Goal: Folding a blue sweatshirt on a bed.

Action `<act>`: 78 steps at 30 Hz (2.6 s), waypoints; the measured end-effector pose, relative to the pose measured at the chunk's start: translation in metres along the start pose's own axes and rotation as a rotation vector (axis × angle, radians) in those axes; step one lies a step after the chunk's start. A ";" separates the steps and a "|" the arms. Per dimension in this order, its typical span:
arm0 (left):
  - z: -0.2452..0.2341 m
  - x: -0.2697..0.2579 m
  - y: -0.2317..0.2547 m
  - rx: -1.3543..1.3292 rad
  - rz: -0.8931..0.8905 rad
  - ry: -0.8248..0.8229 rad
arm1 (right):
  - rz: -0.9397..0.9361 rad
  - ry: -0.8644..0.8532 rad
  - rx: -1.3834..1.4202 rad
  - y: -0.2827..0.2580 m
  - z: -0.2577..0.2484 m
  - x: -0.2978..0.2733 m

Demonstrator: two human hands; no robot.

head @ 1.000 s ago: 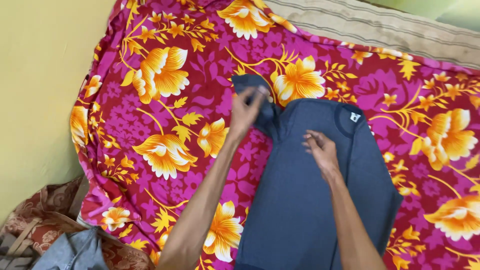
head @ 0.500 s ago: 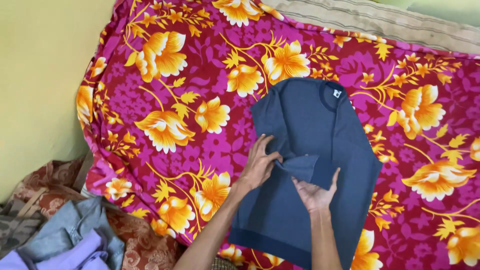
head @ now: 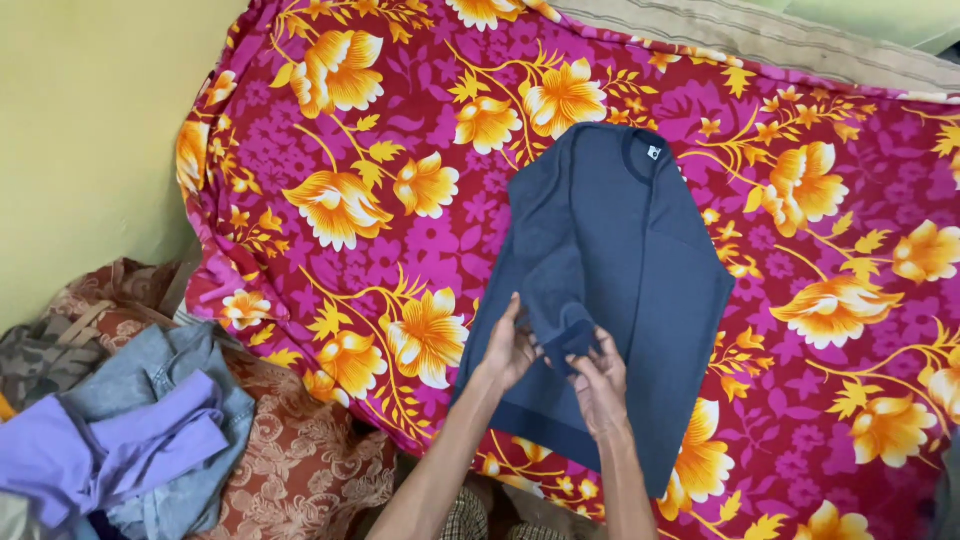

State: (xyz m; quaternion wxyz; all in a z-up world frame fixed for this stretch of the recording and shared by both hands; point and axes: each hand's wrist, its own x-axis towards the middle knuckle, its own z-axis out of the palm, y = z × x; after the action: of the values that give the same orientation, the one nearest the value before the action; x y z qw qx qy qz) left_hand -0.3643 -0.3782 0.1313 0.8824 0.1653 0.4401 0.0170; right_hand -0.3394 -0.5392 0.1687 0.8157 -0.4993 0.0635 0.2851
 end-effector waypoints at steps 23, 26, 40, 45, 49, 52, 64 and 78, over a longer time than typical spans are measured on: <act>-0.125 -0.032 -0.028 0.607 0.291 0.143 | 0.511 -0.016 -0.289 0.072 0.000 -0.065; -0.107 -0.065 -0.017 0.674 0.372 0.160 | 0.533 0.088 -0.228 0.064 0.022 -0.072; -0.180 -0.074 -0.032 1.011 0.492 0.366 | 0.678 -0.051 -0.560 0.165 -0.031 -0.052; -0.229 -0.043 -0.053 0.977 0.386 0.369 | 0.792 -0.141 -0.766 0.168 -0.056 -0.032; -0.255 -0.026 -0.061 1.086 0.387 0.411 | 0.818 -0.175 -1.016 0.163 -0.068 0.013; -0.237 -0.038 -0.050 1.258 0.350 0.456 | 0.506 -0.078 -1.314 0.145 -0.069 0.065; -0.172 0.006 -0.006 1.305 0.291 0.392 | -0.267 -0.105 -1.651 0.051 0.050 0.250; -0.191 0.075 -0.016 1.494 0.407 0.353 | -0.322 -0.146 -2.290 0.079 0.069 0.386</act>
State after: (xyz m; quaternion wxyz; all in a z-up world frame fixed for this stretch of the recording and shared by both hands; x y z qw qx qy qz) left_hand -0.4699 -0.3269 -0.0376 0.4347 0.7857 0.4296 -0.0957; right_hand -0.0732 -0.2984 -0.0086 -0.0856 -0.9303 -0.3433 0.0966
